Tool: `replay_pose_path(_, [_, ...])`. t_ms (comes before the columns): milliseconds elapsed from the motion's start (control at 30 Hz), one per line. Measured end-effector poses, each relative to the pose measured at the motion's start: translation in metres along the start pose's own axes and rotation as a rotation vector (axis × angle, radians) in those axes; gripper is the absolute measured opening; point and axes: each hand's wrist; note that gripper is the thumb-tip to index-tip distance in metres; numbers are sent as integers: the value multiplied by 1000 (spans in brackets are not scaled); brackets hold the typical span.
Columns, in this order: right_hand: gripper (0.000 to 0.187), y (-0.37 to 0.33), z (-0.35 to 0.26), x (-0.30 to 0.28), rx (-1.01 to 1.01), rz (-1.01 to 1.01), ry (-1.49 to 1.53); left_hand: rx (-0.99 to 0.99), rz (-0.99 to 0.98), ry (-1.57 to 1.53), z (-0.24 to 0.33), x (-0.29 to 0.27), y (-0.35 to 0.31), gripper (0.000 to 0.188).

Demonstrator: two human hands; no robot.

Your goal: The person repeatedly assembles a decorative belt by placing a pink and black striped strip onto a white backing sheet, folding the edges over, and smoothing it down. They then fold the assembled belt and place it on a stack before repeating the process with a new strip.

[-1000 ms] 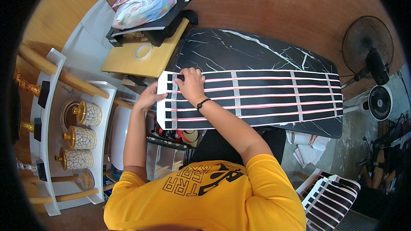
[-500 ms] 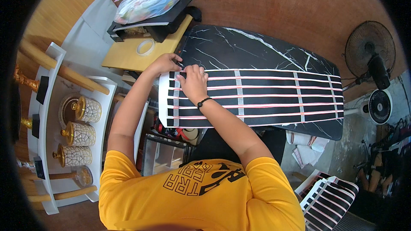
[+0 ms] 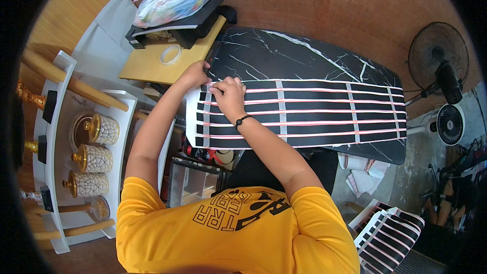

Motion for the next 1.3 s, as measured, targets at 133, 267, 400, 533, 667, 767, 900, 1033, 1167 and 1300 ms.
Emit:
replay_pose_path(133, [17, 7, 11, -4, -100, 29, 187, -34, -109, -149, -4, -2, -4, 41])
replay_pose_path(267, [17, 9, 19, -14, 50, -56, 446, -24, 76, -260, 0, -13, -26, 31])
replay_pose_path(400, [15, 9, 19, -15, 47, -48, 454, 139, 396, -4, 9, -33, -67, 22])
replay_pose_path(533, [16, 7, 18, -13, 27, -45, 410, 54, 247, 174, 20, -30, -107, 32])
replay_pose_path(667, [16, 4, 18, -12, 35, -65, 383, 18, 178, 171, 28, -10, -106, 42])
replay_pose_path(767, [13, 6, 17, -5, 56, 22, 147, -48, 178, 95, 27, 4, -102, 43])
replay_pose_path(900, [9, 13, 9, 12, -18, 133, -24, -88, 234, -18, 20, 18, -104, 42])
replay_pose_path(1033, [7, 13, 2, 18, 109, 116, -34, -101, 211, -47, 13, 21, -102, 42])
replay_pose_path(1167, [10, 16, 4, 19, 144, 119, -60, -71, 162, -58, 15, 14, -101, 38])
replay_pose_path(1300, [22, 31, 12, 17, 234, 126, -36, -14, 178, -29, 24, 5, -117, 32])
Point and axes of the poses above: each hand's wrist, its own y-axis towards the middle knuckle, its own x-axis out of the palm, z = x × y, and after that the axes turned 11 degrees about y, right-handed
